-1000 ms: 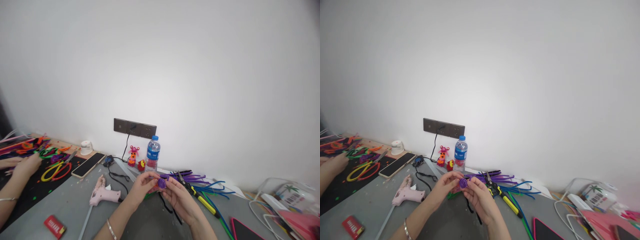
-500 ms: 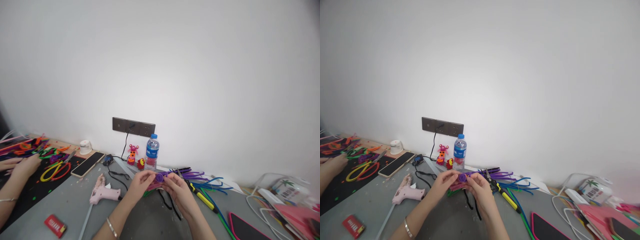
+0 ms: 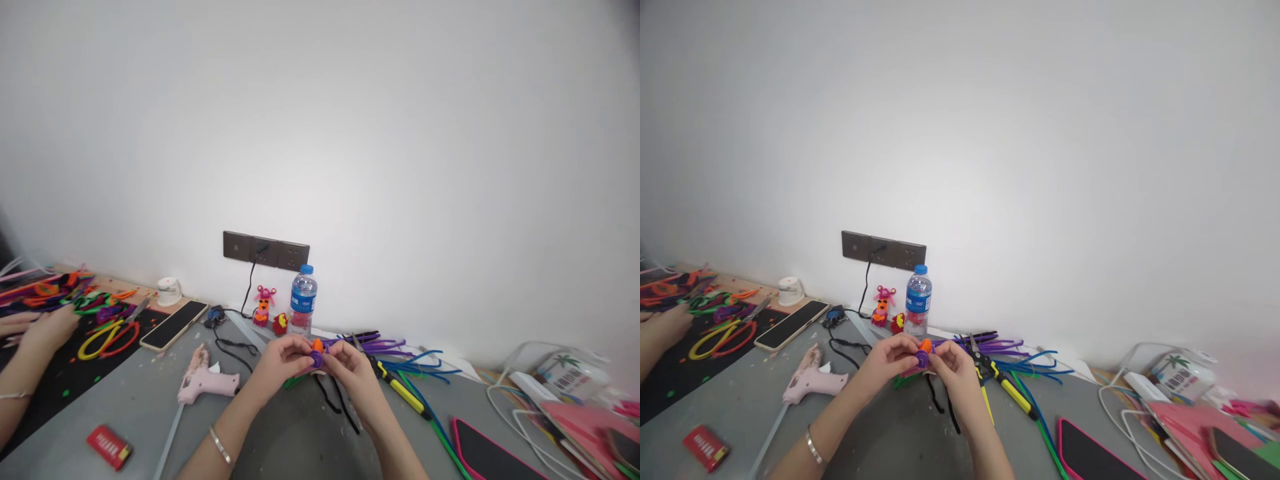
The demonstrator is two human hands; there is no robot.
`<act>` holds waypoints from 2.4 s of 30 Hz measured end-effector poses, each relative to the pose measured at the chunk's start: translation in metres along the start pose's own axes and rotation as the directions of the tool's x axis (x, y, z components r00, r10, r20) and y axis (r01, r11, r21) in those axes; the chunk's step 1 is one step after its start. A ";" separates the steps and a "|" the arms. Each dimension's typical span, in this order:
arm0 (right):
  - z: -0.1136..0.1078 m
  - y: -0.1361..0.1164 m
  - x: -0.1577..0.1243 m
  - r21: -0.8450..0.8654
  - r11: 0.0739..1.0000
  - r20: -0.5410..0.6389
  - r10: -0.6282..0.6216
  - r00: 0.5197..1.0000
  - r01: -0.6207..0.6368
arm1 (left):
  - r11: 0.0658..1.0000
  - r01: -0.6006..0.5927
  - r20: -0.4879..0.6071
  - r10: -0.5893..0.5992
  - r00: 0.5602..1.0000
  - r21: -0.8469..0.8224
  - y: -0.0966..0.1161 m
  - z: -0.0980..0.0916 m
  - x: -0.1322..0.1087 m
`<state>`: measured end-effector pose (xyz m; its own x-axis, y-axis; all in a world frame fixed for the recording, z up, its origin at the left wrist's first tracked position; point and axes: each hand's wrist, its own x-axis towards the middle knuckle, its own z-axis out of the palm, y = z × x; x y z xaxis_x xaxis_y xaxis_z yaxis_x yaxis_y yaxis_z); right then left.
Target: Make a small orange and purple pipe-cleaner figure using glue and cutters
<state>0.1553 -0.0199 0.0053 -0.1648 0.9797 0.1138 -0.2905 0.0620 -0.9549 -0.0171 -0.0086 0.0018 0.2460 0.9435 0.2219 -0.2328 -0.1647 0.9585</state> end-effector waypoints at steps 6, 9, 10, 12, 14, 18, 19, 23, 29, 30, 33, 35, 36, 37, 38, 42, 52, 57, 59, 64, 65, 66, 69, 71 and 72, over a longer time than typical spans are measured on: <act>0.001 -0.008 -0.001 -0.038 0.999 0.036 -0.005 0.999 0.006 | 1.000 0.011 0.039 -0.010 0.999 -0.015 0.000 -0.003 0.001; 0.000 -0.007 -0.001 -0.046 0.999 0.050 -0.014 0.999 0.016 | 1.000 -0.003 0.043 0.003 0.999 -0.011 0.001 -0.003 0.001; 0.000 -0.007 0.000 -0.046 0.999 0.049 -0.016 0.999 0.018 | 1.000 -0.005 0.044 0.005 0.999 -0.008 0.001 -0.003 0.000; -0.001 -0.006 0.000 -0.046 0.999 0.047 -0.012 0.999 0.014 | 1.000 -0.002 0.044 0.002 0.999 -0.009 0.002 -0.002 0.000; 0.000 -0.006 0.000 -0.049 0.999 0.047 -0.002 0.999 0.004 | 1.000 0.026 0.049 -0.025 0.998 -0.016 0.003 0.000 -0.002; 0.000 -0.005 -0.001 -0.068 0.998 0.053 -0.013 0.999 0.017 | 0.997 0.078 0.079 -0.076 0.994 -0.028 0.002 0.003 -0.004; 0.000 -0.005 -0.001 -0.080 0.996 0.053 -0.022 0.998 0.026 | 0.997 0.078 0.086 -0.076 0.993 -0.025 0.001 0.003 -0.004; -0.002 -0.001 0.001 -0.122 0.990 0.060 -0.063 0.996 0.070 | 0.997 0.076 0.097 -0.074 0.993 -0.019 0.000 0.004 -0.004; -0.003 -0.002 0.001 -0.141 0.987 0.085 -0.061 0.994 0.073 | 0.999 0.037 0.120 -0.034 0.992 -0.026 0.002 0.006 -0.004; -0.002 -0.004 0.001 -0.141 0.987 0.084 -0.062 0.995 0.073 | 0.998 0.041 0.126 -0.035 0.991 -0.038 0.003 0.006 -0.004; 0.000 -0.009 -0.002 -0.147 0.986 0.074 -0.070 0.995 0.080 | 0.998 0.045 0.143 -0.037 0.989 -0.054 0.005 0.007 -0.006; 0.000 -0.012 -0.003 -0.160 0.984 0.067 -0.067 0.995 0.077 | 0.998 0.041 0.165 -0.032 0.986 -0.051 0.006 0.007 -0.007; 0.000 -0.013 -0.004 -0.170 0.983 0.066 -0.065 0.996 0.075 | 0.998 0.041 0.179 -0.031 0.983 -0.048 0.007 0.007 -0.007; 0.000 -0.014 -0.004 -0.182 0.980 0.066 -0.063 0.996 0.074 | 0.998 0.043 0.192 -0.033 0.981 -0.048 0.007 0.007 -0.008; 0.000 -0.014 -0.004 -0.197 0.978 0.068 -0.062 0.996 0.075 | 0.998 0.049 0.206 -0.038 0.978 -0.047 0.008 0.008 -0.008; -0.001 -0.015 -0.005 -0.247 0.965 0.090 -0.067 0.994 0.088 | 0.995 0.091 0.232 -0.081 0.969 -0.033 0.009 0.010 -0.010; 0.000 -0.018 -0.007 -0.294 0.946 0.124 -0.101 0.987 0.134 | 0.993 0.115 0.252 -0.110 0.961 -0.006 0.009 0.015 -0.011; 0.000 -0.019 -0.006 -0.271 0.957 0.083 -0.081 0.993 0.100 | 0.995 0.092 0.250 -0.079 0.965 -0.043 0.005 0.012 -0.009; 0.000 -0.020 -0.006 -0.260 0.962 0.056 -0.066 0.996 0.078 | 0.997 0.063 0.253 -0.048 0.966 -0.050 0.004 0.011 -0.010; 0.001 -0.023 -0.008 -0.203 0.978 0.025 -0.041 0.999 0.046 | 0.994 -0.076 0.198 0.059 0.978 0.076 0.002 0.017 -0.014; 0.001 -0.024 -0.009 -0.185 0.982 0.026 -0.037 0.999 0.041 | 0.988 -0.116 0.175 0.097 0.980 0.103 0.001 0.018 -0.014; 0.002 -0.024 -0.009 -0.165 0.986 0.029 -0.031 0.999 0.035 | 0.981 -0.150 0.151 0.131 0.980 0.121 0.000 0.020 -0.014; 0.004 -0.024 -0.011 -0.117 0.993 0.049 -0.004 0.999 0.010 | 0.978 -0.173 0.082 0.164 0.983 0.118 -0.001 0.024 -0.014; 0.006 -0.024 -0.012 -0.091 0.996 0.065 0.021 0.998 -0.015 | 0.986 -0.147 0.033 0.145 0.989 0.076 -0.001 0.024 -0.013; 0.006 -0.024 -0.012 -0.071 0.997 0.074 0.035 0.997 -0.030 | 0.990 -0.133 0.005 0.133 0.991 0.046 -0.001 0.023 -0.013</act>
<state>0.1583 -0.0346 0.0282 -0.2443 0.9645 0.0999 -0.2173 0.0460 -0.9750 0.0018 -0.0274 0.0026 0.2174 0.9117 0.3487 -0.2203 -0.3021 0.9275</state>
